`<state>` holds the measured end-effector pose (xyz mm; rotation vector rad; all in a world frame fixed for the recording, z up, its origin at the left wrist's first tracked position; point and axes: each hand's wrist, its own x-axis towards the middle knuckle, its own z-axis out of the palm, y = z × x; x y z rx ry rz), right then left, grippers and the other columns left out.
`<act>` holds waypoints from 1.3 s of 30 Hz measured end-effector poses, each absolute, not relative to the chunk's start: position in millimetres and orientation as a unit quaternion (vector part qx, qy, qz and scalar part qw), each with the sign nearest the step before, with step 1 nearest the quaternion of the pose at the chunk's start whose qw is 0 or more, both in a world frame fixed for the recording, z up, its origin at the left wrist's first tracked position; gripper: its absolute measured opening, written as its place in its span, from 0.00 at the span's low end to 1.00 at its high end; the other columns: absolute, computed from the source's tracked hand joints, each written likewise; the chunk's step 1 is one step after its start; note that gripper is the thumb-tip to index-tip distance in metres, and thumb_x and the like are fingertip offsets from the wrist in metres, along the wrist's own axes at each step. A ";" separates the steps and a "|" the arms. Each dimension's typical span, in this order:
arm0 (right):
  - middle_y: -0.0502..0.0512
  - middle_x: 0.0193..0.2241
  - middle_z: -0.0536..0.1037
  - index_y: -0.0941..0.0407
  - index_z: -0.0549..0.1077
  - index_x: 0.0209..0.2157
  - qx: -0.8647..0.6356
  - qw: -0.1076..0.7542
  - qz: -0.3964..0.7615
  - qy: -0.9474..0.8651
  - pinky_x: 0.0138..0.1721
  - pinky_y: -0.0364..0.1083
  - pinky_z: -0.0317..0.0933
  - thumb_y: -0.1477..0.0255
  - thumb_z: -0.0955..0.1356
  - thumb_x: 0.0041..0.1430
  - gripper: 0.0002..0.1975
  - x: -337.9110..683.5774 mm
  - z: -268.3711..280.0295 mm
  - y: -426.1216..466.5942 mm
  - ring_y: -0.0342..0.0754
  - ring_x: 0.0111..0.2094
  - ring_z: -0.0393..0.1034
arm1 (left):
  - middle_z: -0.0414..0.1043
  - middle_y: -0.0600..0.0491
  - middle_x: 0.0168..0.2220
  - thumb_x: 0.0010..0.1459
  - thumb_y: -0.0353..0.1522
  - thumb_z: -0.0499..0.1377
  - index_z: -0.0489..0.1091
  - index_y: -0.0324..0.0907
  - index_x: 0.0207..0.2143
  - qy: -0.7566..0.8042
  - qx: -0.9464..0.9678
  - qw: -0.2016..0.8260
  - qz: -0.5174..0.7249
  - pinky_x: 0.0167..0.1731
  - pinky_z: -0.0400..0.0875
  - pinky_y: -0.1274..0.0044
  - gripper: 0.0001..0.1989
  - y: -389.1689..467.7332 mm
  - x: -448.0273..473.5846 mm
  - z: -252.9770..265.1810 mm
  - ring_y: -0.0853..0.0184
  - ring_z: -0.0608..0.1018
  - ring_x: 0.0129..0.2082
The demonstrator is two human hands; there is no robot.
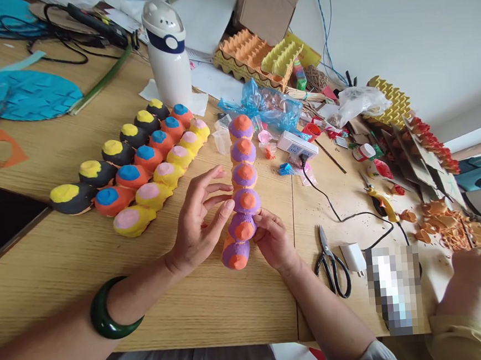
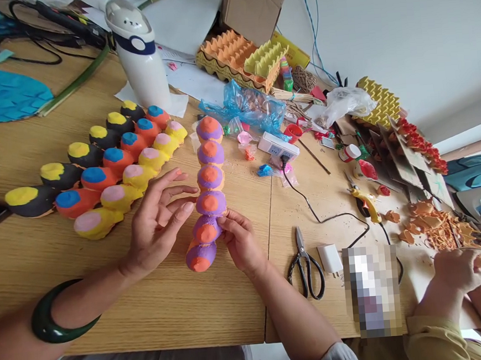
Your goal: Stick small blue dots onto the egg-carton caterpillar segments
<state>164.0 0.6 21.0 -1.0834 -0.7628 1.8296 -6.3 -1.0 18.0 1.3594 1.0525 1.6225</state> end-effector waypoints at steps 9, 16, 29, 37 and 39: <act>0.49 0.26 0.81 0.53 0.83 0.33 -0.432 0.421 0.731 -0.320 0.34 0.44 0.68 0.61 0.78 0.51 0.11 164.3 20.7 -0.1 0.45 0.27 0.70 | 0.66 0.43 0.66 0.68 0.36 0.64 0.64 0.50 0.68 0.410 0.536 0.368 0.640 0.46 0.85 0.70 0.28 -0.5 -6.7 16.8 0.61 0.82 0.52; 0.49 0.27 0.82 0.52 0.85 0.34 -0.429 0.421 0.733 -0.318 0.33 0.44 0.67 0.61 0.79 0.50 0.11 163.2 21.3 -1.2 0.45 0.27 0.70 | 0.65 0.42 0.66 0.68 0.34 0.64 0.63 0.50 0.69 0.397 0.537 0.372 0.645 0.43 0.86 0.71 0.29 -1.9 -5.6 16.7 0.60 0.82 0.53; 0.49 0.27 0.81 0.53 0.84 0.34 -0.439 0.418 0.726 -0.325 0.35 0.44 0.66 0.60 0.80 0.50 0.13 163.1 21.7 -1.8 0.45 0.28 0.70 | 0.66 0.41 0.65 0.68 0.35 0.64 0.62 0.49 0.69 0.415 0.560 0.336 0.634 0.44 0.86 0.71 0.30 0.5 -7.5 14.5 0.60 0.82 0.52; 0.49 0.26 0.78 0.54 0.82 0.31 -0.440 0.379 0.726 -0.370 0.33 0.43 0.62 0.59 0.80 0.51 0.14 165.0 21.2 -4.2 0.43 0.28 0.67 | 0.65 0.52 0.70 0.67 0.43 0.66 0.68 0.62 0.65 0.429 0.492 0.352 0.671 0.59 0.79 0.58 0.26 22.6 -25.5 17.5 0.52 0.73 0.68; 0.49 0.27 0.78 0.54 0.81 0.32 -0.432 0.348 0.737 -0.386 0.34 0.43 0.63 0.57 0.80 0.50 0.16 165.2 21.6 -5.1 0.44 0.29 0.67 | 0.63 0.53 0.71 0.65 0.44 0.68 0.69 0.65 0.64 0.426 0.452 0.407 0.670 0.56 0.81 0.57 0.26 26.0 -26.6 17.1 0.48 0.71 0.69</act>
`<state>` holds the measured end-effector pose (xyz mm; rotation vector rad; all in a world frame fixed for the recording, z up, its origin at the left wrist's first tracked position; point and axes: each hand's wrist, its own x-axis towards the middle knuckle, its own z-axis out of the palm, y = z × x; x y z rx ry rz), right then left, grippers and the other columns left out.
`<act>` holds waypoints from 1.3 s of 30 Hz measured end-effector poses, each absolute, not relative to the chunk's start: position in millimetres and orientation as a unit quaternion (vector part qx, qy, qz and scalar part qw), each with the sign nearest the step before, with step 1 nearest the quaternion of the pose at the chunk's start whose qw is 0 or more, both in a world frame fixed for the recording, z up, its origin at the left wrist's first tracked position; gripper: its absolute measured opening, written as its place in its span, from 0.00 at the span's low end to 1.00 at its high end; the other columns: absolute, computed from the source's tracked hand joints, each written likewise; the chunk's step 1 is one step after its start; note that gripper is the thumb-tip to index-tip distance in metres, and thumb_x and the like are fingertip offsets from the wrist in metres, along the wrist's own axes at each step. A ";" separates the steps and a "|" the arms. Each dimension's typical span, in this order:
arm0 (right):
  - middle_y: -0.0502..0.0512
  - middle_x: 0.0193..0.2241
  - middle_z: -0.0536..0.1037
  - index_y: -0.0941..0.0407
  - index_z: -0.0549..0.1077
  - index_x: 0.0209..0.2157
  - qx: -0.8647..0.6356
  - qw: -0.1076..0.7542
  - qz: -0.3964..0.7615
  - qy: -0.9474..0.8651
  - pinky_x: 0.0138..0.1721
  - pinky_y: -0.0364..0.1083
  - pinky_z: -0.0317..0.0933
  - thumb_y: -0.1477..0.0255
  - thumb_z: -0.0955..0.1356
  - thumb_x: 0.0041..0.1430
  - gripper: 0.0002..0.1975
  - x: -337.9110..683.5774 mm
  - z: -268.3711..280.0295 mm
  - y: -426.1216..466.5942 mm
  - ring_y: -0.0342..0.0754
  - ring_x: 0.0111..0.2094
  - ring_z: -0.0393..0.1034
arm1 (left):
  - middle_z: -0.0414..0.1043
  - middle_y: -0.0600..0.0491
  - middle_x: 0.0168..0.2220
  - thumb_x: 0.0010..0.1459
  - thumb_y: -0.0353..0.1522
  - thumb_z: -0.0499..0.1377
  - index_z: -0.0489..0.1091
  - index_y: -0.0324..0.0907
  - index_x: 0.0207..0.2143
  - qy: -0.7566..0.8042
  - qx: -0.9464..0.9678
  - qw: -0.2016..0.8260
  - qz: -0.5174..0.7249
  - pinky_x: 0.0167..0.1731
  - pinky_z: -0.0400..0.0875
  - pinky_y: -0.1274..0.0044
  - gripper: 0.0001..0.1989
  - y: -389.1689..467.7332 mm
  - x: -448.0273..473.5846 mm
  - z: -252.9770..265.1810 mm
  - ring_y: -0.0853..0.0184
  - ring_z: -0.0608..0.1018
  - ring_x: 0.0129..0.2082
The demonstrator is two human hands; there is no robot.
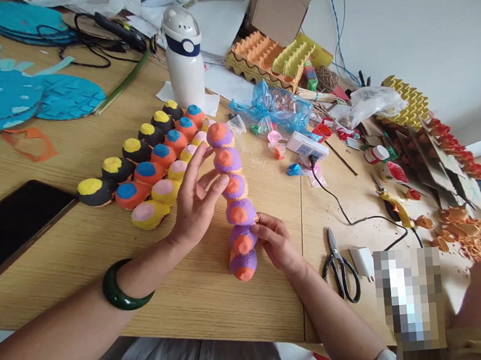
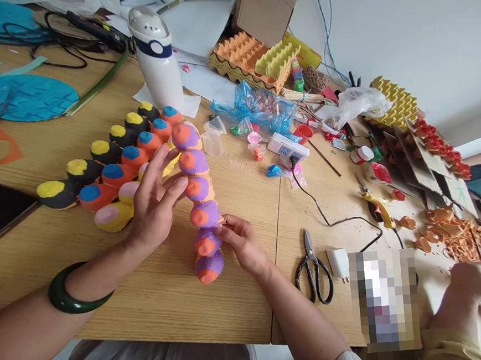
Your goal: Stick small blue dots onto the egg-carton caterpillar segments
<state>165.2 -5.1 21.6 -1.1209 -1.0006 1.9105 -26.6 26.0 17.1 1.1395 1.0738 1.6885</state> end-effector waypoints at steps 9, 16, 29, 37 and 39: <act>0.48 0.23 0.71 0.53 0.71 0.25 -0.523 0.348 0.624 -0.464 0.30 0.46 0.61 0.41 0.71 0.60 0.29 167.2 21.8 -3.6 0.45 0.26 0.62 | 0.75 0.53 0.58 0.53 0.38 0.76 0.77 0.51 0.51 0.422 0.277 0.604 0.617 0.39 0.79 0.78 0.23 15.5 -7.2 27.7 0.60 0.80 0.54; 0.50 0.35 0.82 0.51 0.80 0.37 -0.497 0.436 0.645 -0.384 0.43 0.46 0.70 0.50 0.73 0.62 0.18 163.3 22.3 1.6 0.47 0.37 0.73 | 0.79 0.54 0.46 0.56 0.40 0.74 0.75 0.48 0.50 0.387 0.363 0.665 0.525 0.40 0.83 0.73 0.21 8.5 -2.9 29.2 0.59 0.83 0.47; 0.45 0.25 0.76 0.51 0.76 0.31 -0.518 0.434 0.680 -0.285 0.27 0.45 0.61 0.52 0.80 0.51 0.19 170.2 28.2 10.3 0.43 0.24 0.63 | 0.66 0.41 0.69 0.64 0.45 0.68 0.65 0.47 0.66 0.460 0.472 0.523 0.540 0.52 0.85 0.61 0.32 3.0 -4.1 2.6 0.55 0.84 0.54; 0.46 0.29 0.80 0.51 0.77 0.33 -0.514 0.470 0.664 -0.271 0.30 0.45 0.63 0.55 0.81 0.50 0.18 167.4 25.9 7.4 0.43 0.27 0.67 | 0.76 0.48 0.64 0.71 0.27 0.58 0.73 0.48 0.64 0.410 0.761 0.124 0.487 0.66 0.76 0.66 0.22 -2.1 -12.6 21.8 0.59 0.79 0.63; 0.47 0.29 0.80 0.52 0.77 0.33 -0.516 0.472 0.664 -0.265 0.31 0.45 0.63 0.55 0.80 0.50 0.18 166.8 26.0 6.9 0.44 0.27 0.68 | 0.76 0.48 0.65 0.71 0.26 0.57 0.72 0.48 0.66 0.401 0.782 0.089 0.470 0.65 0.76 0.67 0.23 -2.7 -12.6 20.2 0.59 0.80 0.62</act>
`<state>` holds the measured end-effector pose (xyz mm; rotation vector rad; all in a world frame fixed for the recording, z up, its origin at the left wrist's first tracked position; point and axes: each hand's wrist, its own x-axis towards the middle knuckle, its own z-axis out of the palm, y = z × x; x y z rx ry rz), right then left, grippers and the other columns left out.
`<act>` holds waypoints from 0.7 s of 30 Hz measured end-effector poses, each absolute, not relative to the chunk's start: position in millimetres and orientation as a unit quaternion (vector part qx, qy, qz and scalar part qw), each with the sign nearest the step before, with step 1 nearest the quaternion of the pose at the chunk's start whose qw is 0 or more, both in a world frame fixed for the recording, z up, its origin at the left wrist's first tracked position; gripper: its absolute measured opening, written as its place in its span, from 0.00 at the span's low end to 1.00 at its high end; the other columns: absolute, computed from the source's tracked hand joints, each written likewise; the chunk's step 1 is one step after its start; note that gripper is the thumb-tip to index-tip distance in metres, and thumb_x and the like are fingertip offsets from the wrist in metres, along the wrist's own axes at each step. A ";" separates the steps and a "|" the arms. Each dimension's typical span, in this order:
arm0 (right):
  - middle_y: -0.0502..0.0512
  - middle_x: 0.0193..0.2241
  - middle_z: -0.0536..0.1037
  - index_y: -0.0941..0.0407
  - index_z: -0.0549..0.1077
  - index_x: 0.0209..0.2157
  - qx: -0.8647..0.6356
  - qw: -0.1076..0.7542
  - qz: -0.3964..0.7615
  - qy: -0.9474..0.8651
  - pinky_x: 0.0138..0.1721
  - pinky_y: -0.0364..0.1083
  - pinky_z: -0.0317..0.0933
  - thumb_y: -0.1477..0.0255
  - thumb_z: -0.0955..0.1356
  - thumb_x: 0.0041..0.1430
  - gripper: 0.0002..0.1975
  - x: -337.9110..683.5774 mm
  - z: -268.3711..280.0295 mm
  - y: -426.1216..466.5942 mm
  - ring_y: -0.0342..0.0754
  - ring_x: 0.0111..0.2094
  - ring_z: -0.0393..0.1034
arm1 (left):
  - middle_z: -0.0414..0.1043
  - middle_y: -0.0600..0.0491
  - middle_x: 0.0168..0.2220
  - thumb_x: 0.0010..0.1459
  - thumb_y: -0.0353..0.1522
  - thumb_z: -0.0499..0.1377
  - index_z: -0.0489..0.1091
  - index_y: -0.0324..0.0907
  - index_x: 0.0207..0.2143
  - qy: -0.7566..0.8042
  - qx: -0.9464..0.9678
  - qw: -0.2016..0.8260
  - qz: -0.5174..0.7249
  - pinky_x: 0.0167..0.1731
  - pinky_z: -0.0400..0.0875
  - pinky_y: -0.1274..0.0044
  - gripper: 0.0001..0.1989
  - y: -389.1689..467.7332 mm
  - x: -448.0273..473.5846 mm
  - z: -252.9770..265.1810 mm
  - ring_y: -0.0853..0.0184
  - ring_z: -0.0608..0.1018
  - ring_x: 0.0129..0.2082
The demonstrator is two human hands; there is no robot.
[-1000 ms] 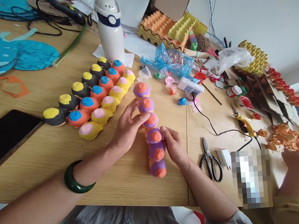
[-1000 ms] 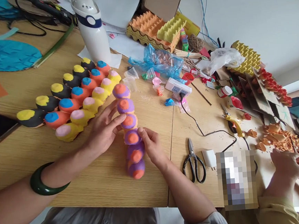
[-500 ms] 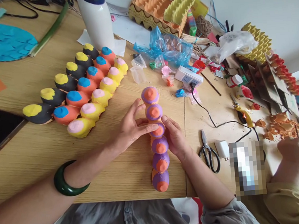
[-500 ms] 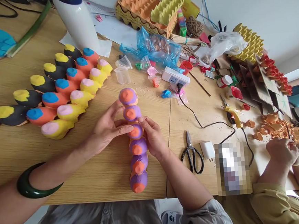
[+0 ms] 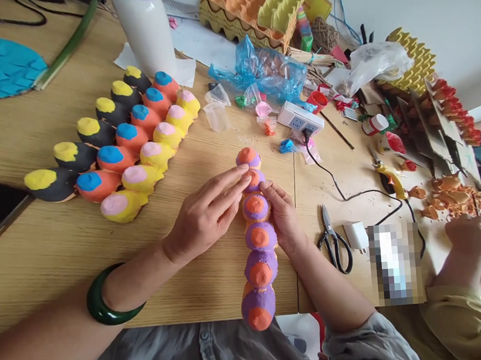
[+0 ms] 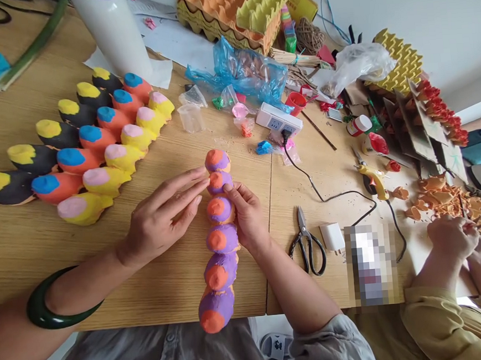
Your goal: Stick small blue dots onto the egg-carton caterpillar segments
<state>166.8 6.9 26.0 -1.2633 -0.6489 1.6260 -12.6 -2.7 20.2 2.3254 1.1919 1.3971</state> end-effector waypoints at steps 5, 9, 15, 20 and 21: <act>0.48 0.29 0.81 0.52 0.78 0.31 -0.509 0.468 0.679 -0.246 0.30 0.44 0.64 0.56 0.81 0.49 0.18 164.6 30.0 5.9 0.43 0.26 0.67 | 0.76 0.47 0.65 0.72 0.25 0.55 0.70 0.46 0.67 0.393 0.800 0.066 0.449 0.66 0.76 0.65 0.24 -0.5 -13.2 15.7 0.58 0.79 0.64; 0.48 0.29 0.81 0.52 0.77 0.31 -0.507 0.469 0.681 -0.246 0.30 0.44 0.65 0.56 0.81 0.48 0.18 162.9 32.3 4.9 0.44 0.27 0.68 | 0.76 0.48 0.65 0.73 0.25 0.55 0.71 0.46 0.67 0.389 0.808 0.077 0.436 0.67 0.75 0.62 0.24 1.1 -14.3 14.4 0.57 0.77 0.66; 0.46 0.28 0.81 0.53 0.77 0.32 -0.506 0.483 0.673 -0.240 0.31 0.43 0.66 0.58 0.81 0.48 0.17 163.9 30.6 4.4 0.42 0.27 0.69 | 0.69 0.51 0.70 0.74 0.25 0.53 0.66 0.49 0.71 0.403 0.820 0.096 0.395 0.73 0.67 0.59 0.27 0.5 -14.4 10.1 0.56 0.69 0.73; 0.46 0.28 0.80 0.52 0.77 0.32 -0.496 0.478 0.676 -0.262 0.30 0.43 0.65 0.58 0.81 0.50 0.16 165.2 30.1 5.1 0.42 0.26 0.68 | 0.69 0.49 0.70 0.74 0.26 0.52 0.69 0.48 0.69 0.400 0.803 0.123 0.424 0.72 0.68 0.58 0.25 1.1 -14.6 11.3 0.56 0.71 0.71; 0.47 0.29 0.80 0.51 0.77 0.32 -0.500 0.475 0.673 -0.269 0.30 0.43 0.65 0.58 0.80 0.52 0.16 165.8 30.4 5.2 0.42 0.26 0.68 | 0.69 0.49 0.70 0.74 0.26 0.52 0.70 0.48 0.68 0.402 0.787 0.142 0.446 0.70 0.70 0.60 0.25 1.0 -14.5 12.3 0.57 0.73 0.70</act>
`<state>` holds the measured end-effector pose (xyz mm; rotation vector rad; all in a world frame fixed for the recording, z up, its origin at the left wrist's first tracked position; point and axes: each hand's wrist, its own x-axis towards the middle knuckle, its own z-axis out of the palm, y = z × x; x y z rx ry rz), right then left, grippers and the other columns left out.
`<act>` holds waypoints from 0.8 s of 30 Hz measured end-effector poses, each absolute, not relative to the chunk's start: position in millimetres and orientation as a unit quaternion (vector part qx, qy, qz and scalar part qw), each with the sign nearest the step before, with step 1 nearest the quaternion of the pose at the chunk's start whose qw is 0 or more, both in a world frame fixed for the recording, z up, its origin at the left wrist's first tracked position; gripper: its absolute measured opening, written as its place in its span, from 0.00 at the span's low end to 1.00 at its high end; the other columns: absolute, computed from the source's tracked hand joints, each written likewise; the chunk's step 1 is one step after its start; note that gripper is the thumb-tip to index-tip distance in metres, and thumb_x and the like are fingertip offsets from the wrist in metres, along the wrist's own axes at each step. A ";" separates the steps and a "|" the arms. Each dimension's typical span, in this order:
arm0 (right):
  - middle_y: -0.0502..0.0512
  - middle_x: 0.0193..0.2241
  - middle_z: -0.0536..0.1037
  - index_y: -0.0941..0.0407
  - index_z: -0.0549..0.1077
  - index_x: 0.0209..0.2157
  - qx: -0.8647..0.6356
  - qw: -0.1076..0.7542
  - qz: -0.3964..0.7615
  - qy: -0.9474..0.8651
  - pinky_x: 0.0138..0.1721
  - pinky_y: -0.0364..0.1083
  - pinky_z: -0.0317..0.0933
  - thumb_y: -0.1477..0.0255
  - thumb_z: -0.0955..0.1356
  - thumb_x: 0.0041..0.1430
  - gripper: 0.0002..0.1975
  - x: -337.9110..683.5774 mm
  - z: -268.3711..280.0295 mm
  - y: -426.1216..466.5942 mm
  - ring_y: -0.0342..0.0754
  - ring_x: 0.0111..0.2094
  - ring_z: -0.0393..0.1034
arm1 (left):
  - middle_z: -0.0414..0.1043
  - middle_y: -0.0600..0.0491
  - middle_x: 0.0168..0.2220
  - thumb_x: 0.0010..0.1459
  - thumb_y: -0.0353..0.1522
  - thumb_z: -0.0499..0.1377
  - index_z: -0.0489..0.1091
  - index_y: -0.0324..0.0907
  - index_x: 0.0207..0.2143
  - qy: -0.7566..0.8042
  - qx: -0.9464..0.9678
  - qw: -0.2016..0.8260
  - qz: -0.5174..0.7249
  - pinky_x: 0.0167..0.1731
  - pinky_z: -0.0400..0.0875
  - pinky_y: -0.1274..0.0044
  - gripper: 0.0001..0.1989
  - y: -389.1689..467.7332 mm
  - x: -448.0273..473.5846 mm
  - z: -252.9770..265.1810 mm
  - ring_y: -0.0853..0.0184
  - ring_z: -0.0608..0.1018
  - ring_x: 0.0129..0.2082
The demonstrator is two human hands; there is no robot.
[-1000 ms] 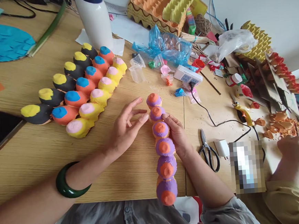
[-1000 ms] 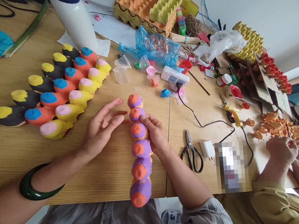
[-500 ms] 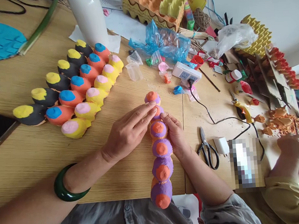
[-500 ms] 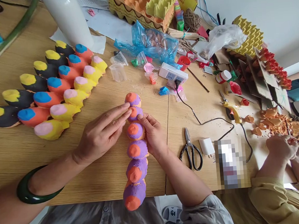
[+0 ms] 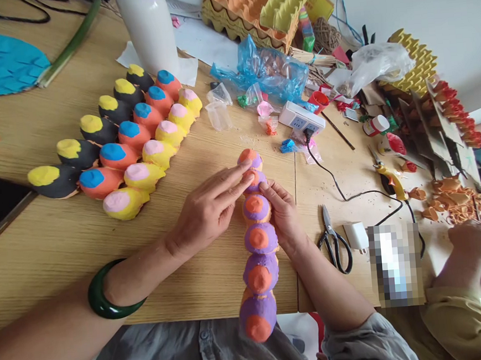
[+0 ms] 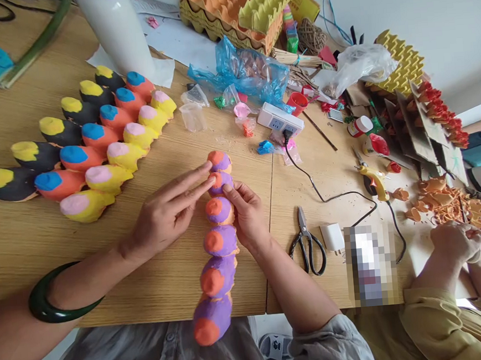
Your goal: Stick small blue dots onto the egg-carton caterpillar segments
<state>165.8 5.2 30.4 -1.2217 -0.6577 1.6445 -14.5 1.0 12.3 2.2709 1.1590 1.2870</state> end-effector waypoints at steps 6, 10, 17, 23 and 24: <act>0.49 0.29 0.79 0.48 0.76 0.32 -0.522 0.447 0.664 -0.295 0.30 0.47 0.62 0.54 0.79 0.53 0.15 167.2 32.9 3.7 0.48 0.29 0.69 | 0.73 0.44 0.67 0.72 0.38 0.60 0.71 0.46 0.67 0.437 0.610 0.364 0.552 0.61 0.80 0.64 0.23 1.5 -9.4 14.1 0.56 0.82 0.59; 0.48 0.29 0.79 0.49 0.76 0.32 -0.510 0.452 0.665 -0.305 0.31 0.45 0.64 0.56 0.79 0.53 0.15 163.8 35.5 1.3 0.44 0.28 0.68 | 0.70 0.41 0.69 0.62 0.43 0.70 0.71 0.45 0.65 0.435 0.501 0.528 0.530 0.55 0.84 0.62 0.32 5.0 -7.8 12.6 0.52 0.83 0.57; 0.47 0.29 0.81 0.51 0.80 0.33 -0.484 0.460 0.677 -0.310 0.31 0.43 0.66 0.59 0.79 0.54 0.12 159.6 37.0 -5.1 0.42 0.26 0.68 | 0.69 0.42 0.68 0.54 0.40 0.76 0.70 0.46 0.64 0.427 0.417 0.609 0.522 0.51 0.86 0.66 0.37 5.2 -6.0 19.3 0.56 0.85 0.53; 0.48 0.31 0.83 0.51 0.81 0.33 -0.470 0.462 0.677 -0.328 0.36 0.44 0.71 0.58 0.81 0.51 0.14 161.1 32.6 -4.4 0.44 0.29 0.74 | 0.76 0.45 0.61 0.57 0.42 0.74 0.73 0.45 0.62 0.425 0.428 0.588 0.538 0.45 0.86 0.70 0.32 2.9 -3.2 20.7 0.61 0.85 0.46; 0.48 0.31 0.84 0.51 0.81 0.33 -0.468 0.463 0.678 -0.327 0.36 0.44 0.71 0.58 0.81 0.51 0.15 161.3 32.1 -3.8 0.44 0.30 0.74 | 0.76 0.45 0.61 0.57 0.42 0.74 0.73 0.45 0.62 0.423 0.431 0.586 0.539 0.45 0.86 0.71 0.32 3.0 -3.5 20.7 0.61 0.85 0.46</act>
